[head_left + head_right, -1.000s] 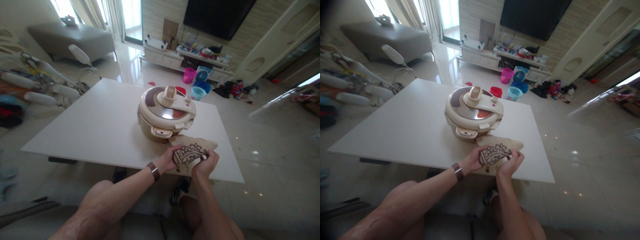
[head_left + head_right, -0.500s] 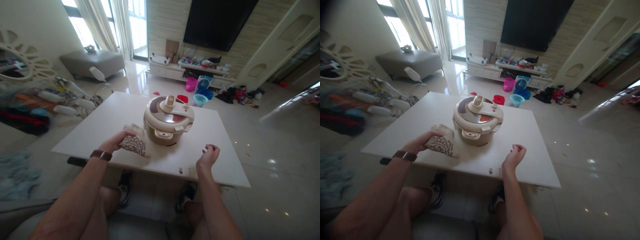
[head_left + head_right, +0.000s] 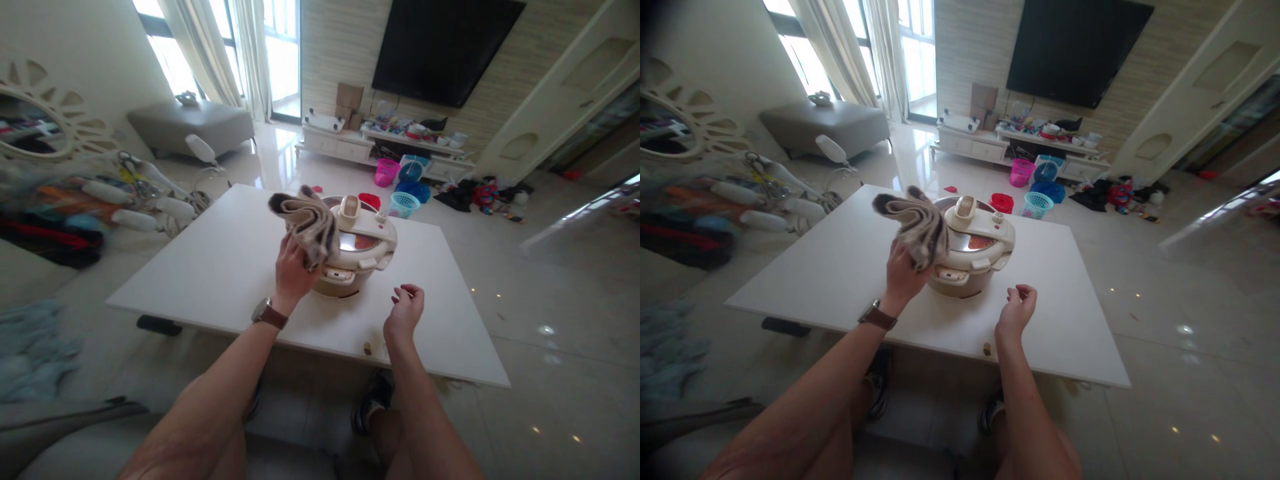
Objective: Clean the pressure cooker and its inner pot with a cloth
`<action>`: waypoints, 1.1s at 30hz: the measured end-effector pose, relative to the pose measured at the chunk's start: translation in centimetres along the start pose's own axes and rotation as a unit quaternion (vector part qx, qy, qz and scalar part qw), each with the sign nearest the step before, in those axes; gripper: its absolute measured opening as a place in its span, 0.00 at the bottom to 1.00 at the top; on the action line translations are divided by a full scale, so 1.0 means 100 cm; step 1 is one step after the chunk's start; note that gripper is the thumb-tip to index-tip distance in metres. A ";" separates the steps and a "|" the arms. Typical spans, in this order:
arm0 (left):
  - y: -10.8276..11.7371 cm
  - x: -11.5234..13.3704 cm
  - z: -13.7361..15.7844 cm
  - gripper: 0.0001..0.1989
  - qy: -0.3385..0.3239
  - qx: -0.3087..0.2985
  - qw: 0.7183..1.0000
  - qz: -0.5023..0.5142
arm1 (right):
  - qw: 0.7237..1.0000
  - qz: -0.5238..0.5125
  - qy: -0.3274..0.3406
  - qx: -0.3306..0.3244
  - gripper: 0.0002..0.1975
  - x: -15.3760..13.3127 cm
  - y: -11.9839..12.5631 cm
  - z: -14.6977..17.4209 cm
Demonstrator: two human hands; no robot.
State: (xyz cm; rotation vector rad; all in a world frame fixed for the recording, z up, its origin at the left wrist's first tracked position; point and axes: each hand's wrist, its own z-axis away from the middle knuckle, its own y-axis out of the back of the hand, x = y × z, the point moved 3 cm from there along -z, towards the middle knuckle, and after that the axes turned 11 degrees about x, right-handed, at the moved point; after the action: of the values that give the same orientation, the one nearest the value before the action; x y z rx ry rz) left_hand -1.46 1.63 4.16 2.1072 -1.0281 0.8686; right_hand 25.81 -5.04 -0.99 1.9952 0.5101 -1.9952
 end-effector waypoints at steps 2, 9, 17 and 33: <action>-0.005 0.010 0.003 0.32 -0.052 -0.025 0.998 -0.031 | 1.000 0.003 -0.005 -0.004 0.11 0.001 0.000 0.001; -0.012 0.020 0.000 0.39 -0.143 -0.106 0.979 -0.094 | 0.999 0.003 -0.026 -0.023 0.12 -0.001 0.005 0.005; -0.007 -0.001 -0.009 0.30 -0.085 -0.048 0.995 0.028 | 0.998 -0.003 -0.056 -0.041 0.15 0.001 -0.003 0.013; -0.017 -0.097 0.002 0.18 0.396 0.217 0.868 0.206 | 0.979 -0.100 -0.096 -0.152 0.34 -0.007 -0.023 0.026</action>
State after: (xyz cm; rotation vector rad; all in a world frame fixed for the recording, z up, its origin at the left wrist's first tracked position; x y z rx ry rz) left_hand -4.66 6.38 -3.84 1.5549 -0.8652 2.1186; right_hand 22.48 -4.09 -0.17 1.6051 0.9381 -2.0499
